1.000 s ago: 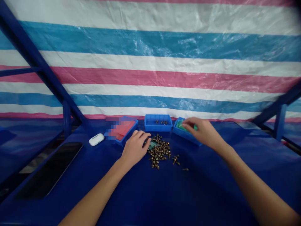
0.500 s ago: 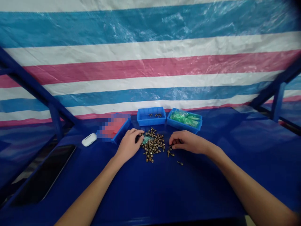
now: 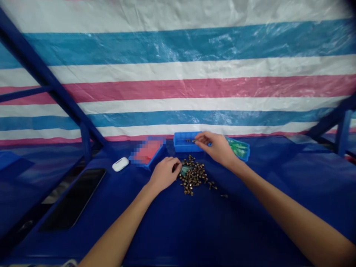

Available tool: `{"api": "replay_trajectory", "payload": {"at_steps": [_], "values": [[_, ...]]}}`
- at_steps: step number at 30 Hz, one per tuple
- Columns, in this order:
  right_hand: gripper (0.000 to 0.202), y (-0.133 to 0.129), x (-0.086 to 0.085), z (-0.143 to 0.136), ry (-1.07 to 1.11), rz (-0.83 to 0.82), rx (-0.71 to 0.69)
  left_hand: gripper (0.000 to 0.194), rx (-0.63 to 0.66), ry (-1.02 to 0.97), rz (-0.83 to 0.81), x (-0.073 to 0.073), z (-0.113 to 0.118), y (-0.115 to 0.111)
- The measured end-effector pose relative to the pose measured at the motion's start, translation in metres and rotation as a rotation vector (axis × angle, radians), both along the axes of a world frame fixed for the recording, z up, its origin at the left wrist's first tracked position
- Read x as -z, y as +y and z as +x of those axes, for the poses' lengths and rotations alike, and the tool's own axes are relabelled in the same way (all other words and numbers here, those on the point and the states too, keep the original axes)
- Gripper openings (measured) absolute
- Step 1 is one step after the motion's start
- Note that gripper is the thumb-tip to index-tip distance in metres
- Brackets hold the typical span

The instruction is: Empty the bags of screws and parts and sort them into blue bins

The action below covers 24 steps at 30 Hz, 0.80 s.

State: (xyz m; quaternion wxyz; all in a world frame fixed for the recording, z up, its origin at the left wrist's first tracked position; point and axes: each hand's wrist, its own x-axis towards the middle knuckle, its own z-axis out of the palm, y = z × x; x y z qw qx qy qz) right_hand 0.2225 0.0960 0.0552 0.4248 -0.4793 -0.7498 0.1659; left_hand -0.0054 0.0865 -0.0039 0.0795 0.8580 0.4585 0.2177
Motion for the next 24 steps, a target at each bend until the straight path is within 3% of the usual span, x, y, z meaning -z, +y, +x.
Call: {"api": "replay_trajectory", "payload": {"at_steps": [3,5,9,14,20,24], "values": [[0.031,0.016,-0.009,-0.006,-0.07,0.047,0.042,0.019,-0.014,0.033,0.006,-0.001,-0.002,-0.001],[0.036,0.012,-0.004,-0.004,-0.101,0.069,0.072,0.019,-0.03,0.038,0.023,-0.001,-0.003,-0.002],[0.02,-0.009,0.025,0.014,-0.274,-0.082,-0.013,0.021,-0.11,0.016,0.078,0.001,-0.005,-0.003],[0.02,-0.019,0.053,0.034,-0.374,-0.228,-0.124,0.022,-0.138,-0.003,0.075,0.007,-0.007,-0.001],[0.014,-0.019,0.053,0.029,-0.349,-0.188,-0.154,0.023,-0.12,0.0,0.068,0.009,-0.007,0.002],[0.012,-0.02,0.054,0.029,-0.268,-0.258,-0.135,0.023,-0.113,0.006,0.066,0.007,-0.006,0.002]]}}
